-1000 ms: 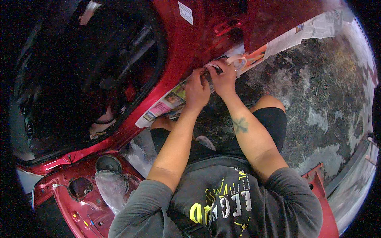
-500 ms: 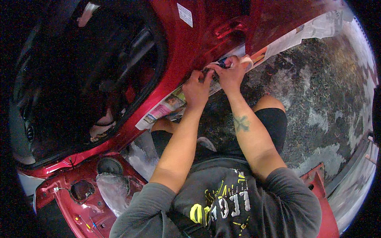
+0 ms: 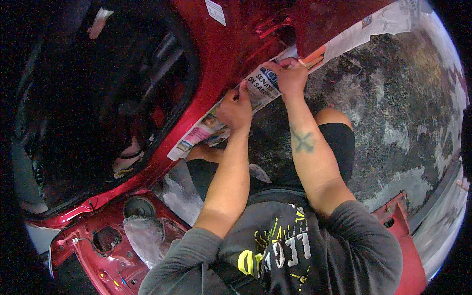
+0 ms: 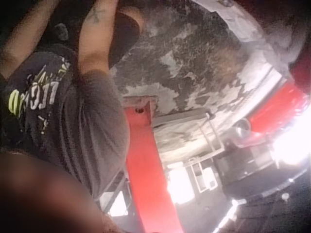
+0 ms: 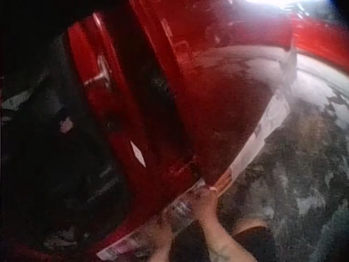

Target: The person sits inside the trunk of a red car and uses masking tape to secure newspaper and plastic sheeting to the interior surfaces. They repeatedly tear tape, press it onto the car's trim, and smooth the paper to cover the area.

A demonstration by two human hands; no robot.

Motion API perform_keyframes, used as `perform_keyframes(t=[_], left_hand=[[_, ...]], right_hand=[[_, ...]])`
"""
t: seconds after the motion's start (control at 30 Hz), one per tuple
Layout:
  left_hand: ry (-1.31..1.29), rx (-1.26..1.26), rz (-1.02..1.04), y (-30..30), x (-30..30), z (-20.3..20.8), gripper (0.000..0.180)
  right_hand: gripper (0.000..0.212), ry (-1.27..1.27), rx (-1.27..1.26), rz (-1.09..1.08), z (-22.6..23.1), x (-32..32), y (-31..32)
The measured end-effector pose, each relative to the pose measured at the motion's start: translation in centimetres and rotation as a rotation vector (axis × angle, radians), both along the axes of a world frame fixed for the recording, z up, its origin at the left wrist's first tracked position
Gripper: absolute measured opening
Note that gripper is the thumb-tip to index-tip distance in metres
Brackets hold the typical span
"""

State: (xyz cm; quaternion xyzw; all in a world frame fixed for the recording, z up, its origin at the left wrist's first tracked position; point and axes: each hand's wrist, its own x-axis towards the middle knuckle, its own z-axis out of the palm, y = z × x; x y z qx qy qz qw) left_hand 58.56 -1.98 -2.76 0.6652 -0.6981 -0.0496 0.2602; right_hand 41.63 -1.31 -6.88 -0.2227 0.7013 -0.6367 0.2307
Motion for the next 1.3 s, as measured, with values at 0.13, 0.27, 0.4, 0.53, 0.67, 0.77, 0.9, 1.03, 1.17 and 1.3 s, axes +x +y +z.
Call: perform_keyframes(t=[0.13, 0.27, 0.4, 0.53, 0.67, 0.77, 0.9, 1.03, 1.17, 1.3], left_hand=[[0.228, 0.117, 0.019, 0.5, -0.5, 1.2, 0.056], [0.389, 0.319, -0.140, 1.9, 1.2, 4.2, 0.041], [0.447, 0.447, -0.434, 4.6, 1.3, 6.7, 0.026], [0.340, 0.403, -0.709, 5.1, 0.0, 8.7, 0.046], [0.230, 0.352, -0.871, 4.2, -0.7, 10.2, 0.057], [0.156, 0.328, -0.948, 3.9, -1.1, 10.4, 0.058], [0.120, 0.291, -0.978, 4.1, -1.5, 9.6, 0.052], [0.140, 0.242, -1.019, 4.5, -1.6, 8.5, 0.051], [0.192, 0.185, -1.022, 5.1, -1.7, 7.6, 0.038], [0.290, 0.263, -0.953, 5.5, -1.8, 7.3, 0.033]], right_hand=[[0.035, -0.007, -0.032, -0.082, 1.2, 0.3, 1.0], [0.056, 0.182, 0.191, -0.113, 5.2, 0.8, 6.1], [0.108, -0.117, 0.297, 0.371, 8.1, 0.4, 13.9], [0.111, -0.149, -0.094, 0.475, 7.6, 1.3, 15.6], [0.111, -0.061, -0.083, 0.490, 6.7, 2.0, 15.5], [0.110, -0.001, -0.119, 0.527, 6.9, 1.9, 16.0], [0.109, 0.088, -0.071, 0.511, 7.7, 1.6, 16.4], [0.109, 0.148, -0.017, 0.507, 8.1, 1.2, 16.7], [0.107, 0.135, -0.049, 0.520, 8.1, 0.7, 16.8], [0.106, 0.121, -0.041, 0.541, 7.9, 0.5, 16.7]])
